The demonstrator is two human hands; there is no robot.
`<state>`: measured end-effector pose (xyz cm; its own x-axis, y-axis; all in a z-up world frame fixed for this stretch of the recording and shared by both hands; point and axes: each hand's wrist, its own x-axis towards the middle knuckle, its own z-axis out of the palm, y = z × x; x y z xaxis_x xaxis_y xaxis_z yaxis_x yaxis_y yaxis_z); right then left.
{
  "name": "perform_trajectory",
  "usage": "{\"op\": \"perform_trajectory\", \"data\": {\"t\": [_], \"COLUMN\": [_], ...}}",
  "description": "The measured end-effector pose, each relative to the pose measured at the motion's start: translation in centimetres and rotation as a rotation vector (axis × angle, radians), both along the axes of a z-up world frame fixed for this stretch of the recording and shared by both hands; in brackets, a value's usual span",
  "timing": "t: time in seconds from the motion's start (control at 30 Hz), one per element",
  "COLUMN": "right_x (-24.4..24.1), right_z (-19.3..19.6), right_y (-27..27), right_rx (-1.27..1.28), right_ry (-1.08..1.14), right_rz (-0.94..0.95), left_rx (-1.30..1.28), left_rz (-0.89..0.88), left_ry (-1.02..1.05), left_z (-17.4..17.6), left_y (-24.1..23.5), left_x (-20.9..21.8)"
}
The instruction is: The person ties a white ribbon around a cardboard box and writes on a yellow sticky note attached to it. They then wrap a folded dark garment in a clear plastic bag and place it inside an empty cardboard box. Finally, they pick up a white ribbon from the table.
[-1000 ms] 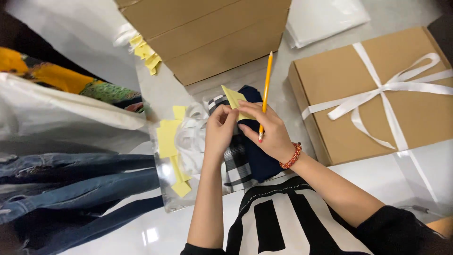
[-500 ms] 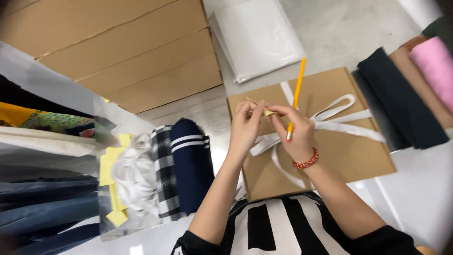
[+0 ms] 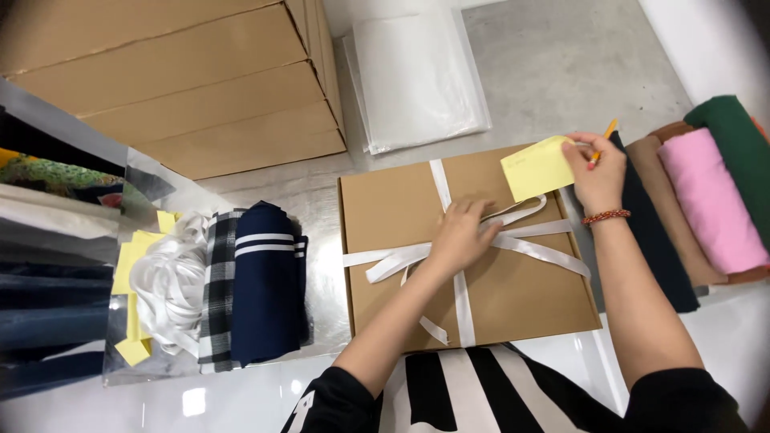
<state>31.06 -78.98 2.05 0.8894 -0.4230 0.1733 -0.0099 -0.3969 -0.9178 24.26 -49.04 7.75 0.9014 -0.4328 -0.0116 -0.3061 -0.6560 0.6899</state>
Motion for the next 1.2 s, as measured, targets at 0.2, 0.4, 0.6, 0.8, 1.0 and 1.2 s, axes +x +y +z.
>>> {"op": "perform_trajectory", "data": {"t": [0.2,0.4,0.6,0.8,1.0,1.2], "right_x": [1.4,1.7,1.0,3.0,7.5,5.1], "right_z": [-0.2,0.1,2.8,9.0,0.0,4.0], "right_y": [1.5,4.0,6.1,7.2,7.8,11.7], "right_rx": [-0.098,-0.246,-0.405,0.762,0.971,0.726], "right_ry": [0.126,0.045,-0.277,-0.114,0.036,0.192], "right_rz": [0.079,0.178,0.222,0.127,0.409,0.592], "left_rx": [-0.311,-0.269,0.241,0.073,0.081,0.065], "left_rz": [-0.260,-0.130,0.029,0.019,0.065,0.078], "left_ry": [0.361,0.143,-0.267,-0.420,-0.307,-0.297], "left_z": [4.9,-0.2,-2.8,-3.6,-5.0,-5.0], "left_y": [-1.1,-0.4,1.3,2.6,2.6,2.7], "left_x": [0.0,3.0,4.6,4.2,4.6,4.9]}}
